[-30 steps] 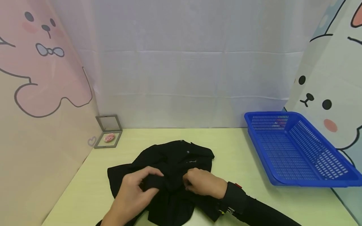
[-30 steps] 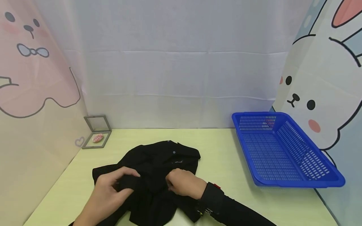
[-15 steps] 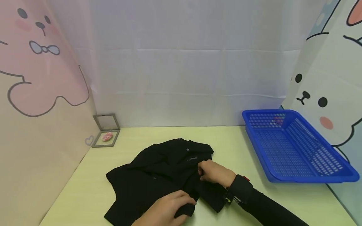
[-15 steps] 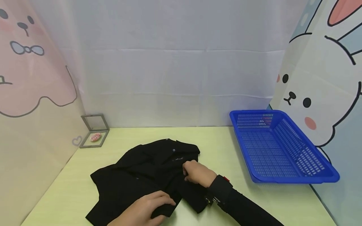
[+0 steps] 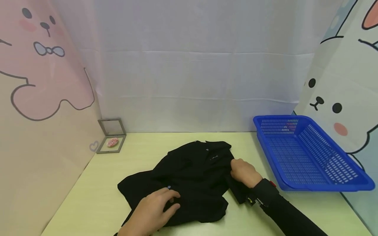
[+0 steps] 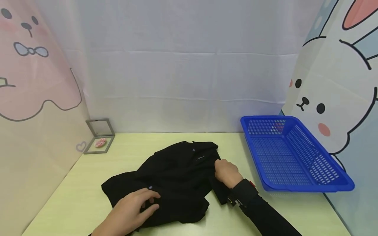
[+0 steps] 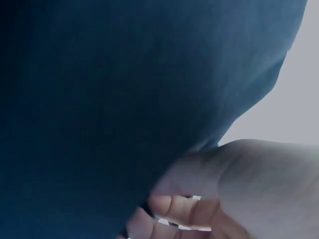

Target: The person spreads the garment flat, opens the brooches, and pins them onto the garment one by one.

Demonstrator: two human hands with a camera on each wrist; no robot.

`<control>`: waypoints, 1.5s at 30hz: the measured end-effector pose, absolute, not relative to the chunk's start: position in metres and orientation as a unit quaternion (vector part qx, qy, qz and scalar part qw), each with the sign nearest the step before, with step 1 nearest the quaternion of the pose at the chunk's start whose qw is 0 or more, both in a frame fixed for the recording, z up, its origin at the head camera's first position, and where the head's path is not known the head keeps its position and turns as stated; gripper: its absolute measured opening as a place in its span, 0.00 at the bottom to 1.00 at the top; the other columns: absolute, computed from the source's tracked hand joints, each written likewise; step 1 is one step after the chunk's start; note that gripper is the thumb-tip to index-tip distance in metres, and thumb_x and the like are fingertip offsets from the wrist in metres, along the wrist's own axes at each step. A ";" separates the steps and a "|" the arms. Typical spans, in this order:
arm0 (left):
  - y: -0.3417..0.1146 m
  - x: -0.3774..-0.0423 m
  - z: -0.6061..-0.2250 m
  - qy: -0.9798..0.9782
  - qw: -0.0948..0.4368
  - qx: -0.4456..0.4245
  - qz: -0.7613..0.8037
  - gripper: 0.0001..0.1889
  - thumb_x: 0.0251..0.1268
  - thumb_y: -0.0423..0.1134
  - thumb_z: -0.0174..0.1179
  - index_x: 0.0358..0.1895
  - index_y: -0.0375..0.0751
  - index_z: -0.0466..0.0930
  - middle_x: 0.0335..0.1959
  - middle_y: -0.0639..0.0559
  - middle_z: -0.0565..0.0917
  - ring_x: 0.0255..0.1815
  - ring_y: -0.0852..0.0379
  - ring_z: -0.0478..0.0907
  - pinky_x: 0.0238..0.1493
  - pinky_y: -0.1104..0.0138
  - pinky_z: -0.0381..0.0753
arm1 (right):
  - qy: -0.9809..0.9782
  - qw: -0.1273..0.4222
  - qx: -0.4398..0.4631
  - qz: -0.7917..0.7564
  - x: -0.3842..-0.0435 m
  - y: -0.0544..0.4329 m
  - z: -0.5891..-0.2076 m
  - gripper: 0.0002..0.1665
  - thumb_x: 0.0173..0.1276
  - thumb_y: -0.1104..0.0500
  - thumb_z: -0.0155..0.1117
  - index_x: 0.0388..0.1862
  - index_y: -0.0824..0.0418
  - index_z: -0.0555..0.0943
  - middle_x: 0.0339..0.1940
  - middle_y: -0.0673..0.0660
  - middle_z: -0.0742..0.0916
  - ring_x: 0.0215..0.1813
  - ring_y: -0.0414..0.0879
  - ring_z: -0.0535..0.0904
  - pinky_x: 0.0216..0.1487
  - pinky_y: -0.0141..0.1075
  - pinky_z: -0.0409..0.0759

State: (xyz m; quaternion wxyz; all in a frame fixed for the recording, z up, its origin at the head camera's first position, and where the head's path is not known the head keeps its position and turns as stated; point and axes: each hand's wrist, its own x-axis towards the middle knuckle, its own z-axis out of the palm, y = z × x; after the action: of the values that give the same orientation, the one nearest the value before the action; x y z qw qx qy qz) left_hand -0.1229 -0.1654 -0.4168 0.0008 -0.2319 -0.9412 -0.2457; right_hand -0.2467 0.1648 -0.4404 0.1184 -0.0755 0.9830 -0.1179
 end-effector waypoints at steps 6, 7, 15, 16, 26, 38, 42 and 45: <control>-0.187 -0.129 -0.423 -0.969 0.046 -0.132 -0.202 0.09 0.61 0.44 0.75 0.42 0.58 0.85 0.45 0.62 0.83 0.47 0.58 0.81 0.43 0.61 0.85 | 0.986 0.095 -0.070 -0.117 -0.247 0.174 -0.435 0.07 0.68 0.71 0.58 0.29 0.64 0.77 0.24 0.62 0.80 0.24 0.53 0.77 0.26 0.43 0.72; -0.188 -0.130 -0.426 -0.969 0.034 -0.131 -0.208 0.09 0.62 0.44 0.75 0.43 0.57 0.85 0.46 0.60 0.83 0.48 0.56 0.81 0.44 0.59 0.85 | 0.986 0.087 -0.078 -0.121 -0.247 0.172 -0.434 0.07 0.67 0.71 0.59 0.29 0.64 0.77 0.24 0.61 0.79 0.24 0.52 0.76 0.26 0.42 0.72; -0.168 -0.132 -0.456 -0.947 -0.118 -0.202 -0.222 0.22 0.67 0.53 0.69 0.58 0.45 0.84 0.55 0.50 0.80 0.50 0.50 0.81 0.47 0.54 0.85 | 0.963 0.071 -0.188 -0.180 -0.251 0.137 -0.412 0.10 0.72 0.67 0.63 0.29 0.62 0.76 0.24 0.54 0.75 0.25 0.45 0.70 0.29 0.37 0.68; -0.164 -0.131 -0.458 -0.947 -0.121 -0.209 -0.210 0.22 0.67 0.53 0.69 0.58 0.45 0.84 0.55 0.49 0.80 0.49 0.50 0.80 0.45 0.55 0.85 | 0.958 0.077 -0.204 -0.185 -0.252 0.130 -0.409 0.07 0.73 0.67 0.64 0.32 0.63 0.78 0.25 0.54 0.76 0.26 0.45 0.71 0.30 0.37 0.70; -0.142 -0.127 -0.460 -0.961 -0.108 -0.214 -0.137 0.25 0.63 0.55 0.72 0.56 0.43 0.84 0.53 0.44 0.81 0.48 0.45 0.80 0.44 0.54 0.85 | 0.918 0.124 -0.336 -0.171 -0.253 0.052 -0.387 0.29 0.77 0.57 0.64 0.73 0.61 0.71 0.64 0.63 0.81 0.61 0.55 0.81 0.60 0.46 0.82; -0.138 -0.132 -0.463 -0.958 -0.132 -0.181 -0.178 0.24 0.62 0.55 0.72 0.55 0.43 0.86 0.53 0.43 0.82 0.50 0.45 0.78 0.49 0.50 0.84 | 0.916 0.112 -0.375 -0.089 -0.243 -0.001 -0.416 0.23 0.73 0.60 0.69 0.65 0.59 0.80 0.56 0.58 0.86 0.54 0.50 0.84 0.49 0.32 0.83; -0.139 -0.134 -0.458 -0.949 -0.140 -0.158 -0.233 0.14 0.63 0.51 0.72 0.40 0.47 0.83 0.35 0.52 0.79 0.35 0.55 0.74 0.35 0.61 0.79 | 0.908 0.053 -0.393 -0.135 -0.245 0.004 -0.412 0.08 0.74 0.62 0.68 0.49 0.59 0.88 0.43 0.56 0.87 0.43 0.48 0.83 0.42 0.30 0.81; -0.141 -0.136 -0.449 -0.938 -0.119 -0.155 -0.286 0.14 0.64 0.47 0.72 0.31 0.52 0.74 0.24 0.57 0.71 0.22 0.60 0.68 0.23 0.67 0.69 | 0.897 0.010 -0.408 -0.172 -0.248 0.009 -0.397 0.08 0.75 0.62 0.66 0.48 0.60 0.89 0.40 0.56 0.86 0.41 0.48 0.79 0.42 0.32 0.80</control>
State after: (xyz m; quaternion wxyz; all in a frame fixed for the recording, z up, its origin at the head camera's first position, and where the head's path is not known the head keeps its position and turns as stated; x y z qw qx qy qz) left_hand -0.1359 -0.1411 -0.4488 -0.1187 -0.1549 -0.9381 -0.2863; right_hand -0.2482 0.0092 -0.3970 0.0097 -0.4075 0.8969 -0.1715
